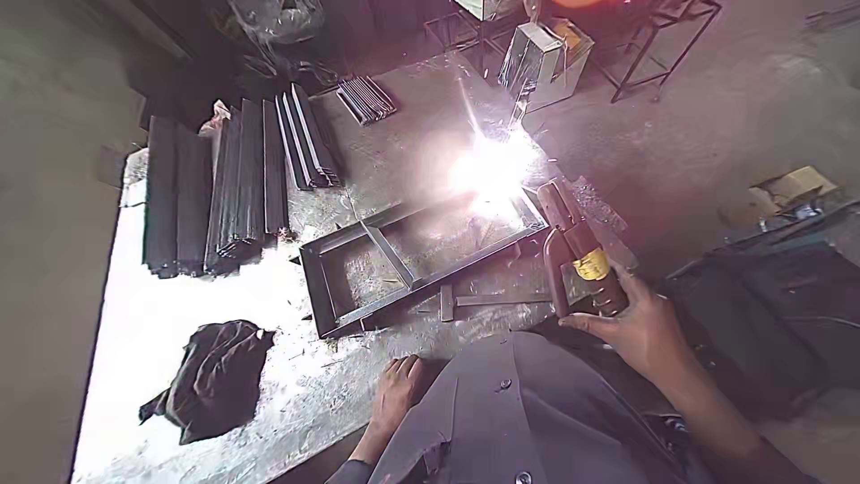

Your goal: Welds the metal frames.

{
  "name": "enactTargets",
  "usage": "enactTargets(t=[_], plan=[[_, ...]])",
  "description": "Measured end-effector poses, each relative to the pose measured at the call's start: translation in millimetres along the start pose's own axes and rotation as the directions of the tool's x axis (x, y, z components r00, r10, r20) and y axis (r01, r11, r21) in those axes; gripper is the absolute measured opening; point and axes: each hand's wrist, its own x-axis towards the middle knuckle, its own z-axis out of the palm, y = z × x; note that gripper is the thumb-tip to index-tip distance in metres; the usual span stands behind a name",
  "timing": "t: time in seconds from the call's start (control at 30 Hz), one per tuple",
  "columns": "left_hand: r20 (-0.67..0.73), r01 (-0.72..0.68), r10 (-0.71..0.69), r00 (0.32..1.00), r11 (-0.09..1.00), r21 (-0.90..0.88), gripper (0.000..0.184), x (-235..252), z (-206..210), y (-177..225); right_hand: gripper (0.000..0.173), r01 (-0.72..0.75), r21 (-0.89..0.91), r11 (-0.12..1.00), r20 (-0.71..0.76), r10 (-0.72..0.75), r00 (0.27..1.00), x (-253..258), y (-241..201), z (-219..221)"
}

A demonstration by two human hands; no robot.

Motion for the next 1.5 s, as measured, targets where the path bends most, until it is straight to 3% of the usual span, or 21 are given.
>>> enactTargets(t=[0.43, 0.63, 1.17, 1.23, 1.33, 1.5], plan=[[-0.001, 0.003, -0.003, 1.0, 1.0, 0.028, 0.025, 1.7, -2.3, 1.9, 0.114, -0.009, -0.015, 1.0, -0.003, 0.009, 1.0, -0.9, 2.6, 1.2], [-0.009, -0.005, 0.005, 1.0, 1.0, -0.001, 0.028, 2.9, -6.0, 3.7, 0.112, 0.023, 0.081, 0.996, -0.031, -0.02, 0.999, -0.9, -2.6, -1.1], [-0.04, -0.021, 0.022, 0.999, 1.0, 0.023, 0.029, 3.7, -3.4, 2.6, 0.114, -0.019, -0.01, 1.0, 0.014, 0.02, 1.0, -1.0, -1.8, 0.2], [-0.021, -0.01, 0.01, 1.0, 1.0, 0.006, 0.025, 3.0, -4.3, 1.8, 0.107, -0.033, -0.002, 0.999, 0.017, 0.033, 0.999, -0.6, -7.2, -2.1], [-0.021, -0.023, 0.023, 1.0, 1.0, -0.007, 0.029, 1.4, -3.0, 0.0, 0.113, 0.03, 0.065, 0.997, -0.047, -0.027, 0.999, -1.7, -4.7, 0.2], [-0.038, -0.024, 0.024, 0.999, 1.0, 0.003, 0.029, 1.5, -0.5, -1.1, 0.112, 0.01, 0.077, 0.997, -0.03, -0.008, 1.0, 1.4, -4.7, 0.4]])
